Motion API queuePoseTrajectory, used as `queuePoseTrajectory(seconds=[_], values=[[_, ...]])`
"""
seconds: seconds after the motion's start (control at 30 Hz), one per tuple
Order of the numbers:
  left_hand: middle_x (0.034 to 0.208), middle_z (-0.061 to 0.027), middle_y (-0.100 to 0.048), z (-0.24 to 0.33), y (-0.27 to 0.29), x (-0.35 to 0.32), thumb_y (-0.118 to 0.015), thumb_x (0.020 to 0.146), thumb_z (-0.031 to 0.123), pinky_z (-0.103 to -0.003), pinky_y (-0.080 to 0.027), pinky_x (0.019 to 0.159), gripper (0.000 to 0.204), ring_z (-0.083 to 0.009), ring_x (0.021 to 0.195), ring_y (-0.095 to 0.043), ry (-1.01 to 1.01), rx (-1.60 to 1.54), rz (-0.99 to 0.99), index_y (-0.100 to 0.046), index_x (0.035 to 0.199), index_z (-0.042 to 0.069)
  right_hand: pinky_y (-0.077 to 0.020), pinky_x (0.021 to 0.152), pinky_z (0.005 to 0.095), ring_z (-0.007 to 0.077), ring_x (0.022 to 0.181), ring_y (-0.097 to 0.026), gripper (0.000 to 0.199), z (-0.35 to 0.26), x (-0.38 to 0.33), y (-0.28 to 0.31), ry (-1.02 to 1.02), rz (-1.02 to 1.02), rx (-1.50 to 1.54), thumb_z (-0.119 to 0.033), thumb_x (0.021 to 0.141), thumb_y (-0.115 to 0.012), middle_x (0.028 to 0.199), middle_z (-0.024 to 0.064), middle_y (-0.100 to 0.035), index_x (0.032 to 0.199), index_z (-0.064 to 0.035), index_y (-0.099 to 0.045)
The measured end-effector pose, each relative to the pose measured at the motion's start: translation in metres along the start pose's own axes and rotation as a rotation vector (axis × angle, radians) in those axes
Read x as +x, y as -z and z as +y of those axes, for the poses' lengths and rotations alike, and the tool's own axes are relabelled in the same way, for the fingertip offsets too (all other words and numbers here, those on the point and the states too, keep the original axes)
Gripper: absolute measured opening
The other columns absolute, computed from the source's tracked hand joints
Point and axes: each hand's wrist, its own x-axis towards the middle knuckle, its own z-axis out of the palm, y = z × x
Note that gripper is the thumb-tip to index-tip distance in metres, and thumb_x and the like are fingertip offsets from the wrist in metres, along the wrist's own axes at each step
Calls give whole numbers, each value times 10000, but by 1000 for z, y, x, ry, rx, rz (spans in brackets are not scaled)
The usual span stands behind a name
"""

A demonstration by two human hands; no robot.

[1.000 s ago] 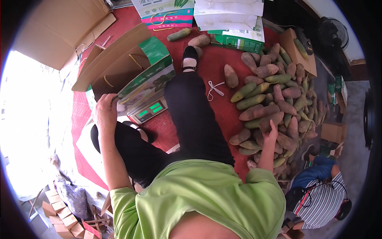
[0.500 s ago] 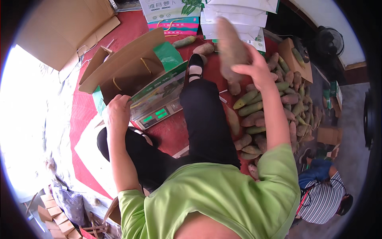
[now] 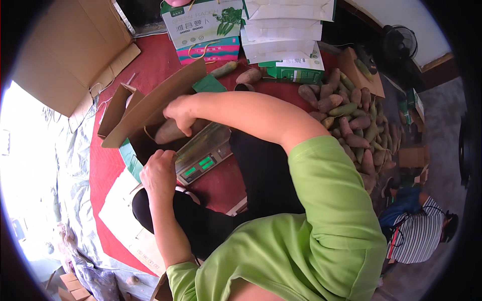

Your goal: Packing green radishes into cardboard boxes and weighing them on a scale.

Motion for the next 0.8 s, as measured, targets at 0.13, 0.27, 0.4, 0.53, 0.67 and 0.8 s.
queuePoseTrajectory(seconds=[0.13, 0.27, 0.4, 0.53, 0.67, 0.8], values=[[754, -66, -569, 1, 2, -1, -603, 824, 169, -425, -484, 632, 67, -277, 777, -617, 9, 27, -14, -653, 824, 124, -491, 882, 403, 291, 1090, -600, 640, 4, 16, -19, -53, -238, -148, -149, 551, -835, 1159, 148, -636, 1148, -35, -635], [751, -59, -569, -2, 2, -1, -601, 823, 168, -421, -487, 633, 65, -270, 779, -619, 31, 37, -18, -653, 821, 129, -505, 848, 404, 275, 1044, -623, 408, -3, 5, -13, -44, -379, -312, -105, 626, -776, 1107, 138, -664, 1024, -45, -710], [754, -51, -571, 3, 1, 2, -608, 816, 170, -411, -489, 632, 55, -260, 781, -621, -1, 42, 11, -648, 817, 132, -502, 848, 417, 282, 1030, -623, 365, 16, 27, -30, -102, -478, -399, -117, 671, -752, 1108, 133, -664, 1025, -41, -708], [760, -46, -573, -2, -4, -1, -612, 809, 169, -402, -491, 635, 47, -258, 784, -621, 19, 56, 33, -640, 817, 132, -503, 842, 401, 284, 999, -626, 426, 10, 3, -8, 28, -161, -151, -140, 695, -744, 1081, 119, -668, 1107, -67, -667], [787, -52, -588, 5, -5, 3, -607, 819, 168, -410, -490, 648, 61, -273, 799, -623, -34, 120, 10, -648, 847, 134, -503, 802, 332, 218, 927, -643, 402, 32, -42, 7, 228, 412, 473, -163, 736, -707, 988, 98, -672, 1118, -64, -630], [822, -63, -598, 2, -4, 2, -615, 825, 156, -417, -486, 655, 84, -295, 805, -618, -4, 44, 26, -645, 897, 125, -501, 793, 293, 157, 915, -637, 312, 60, -138, 3, 180, 842, 793, -128, 826, -642, 976, 80, -672, 1127, -46, -625]])
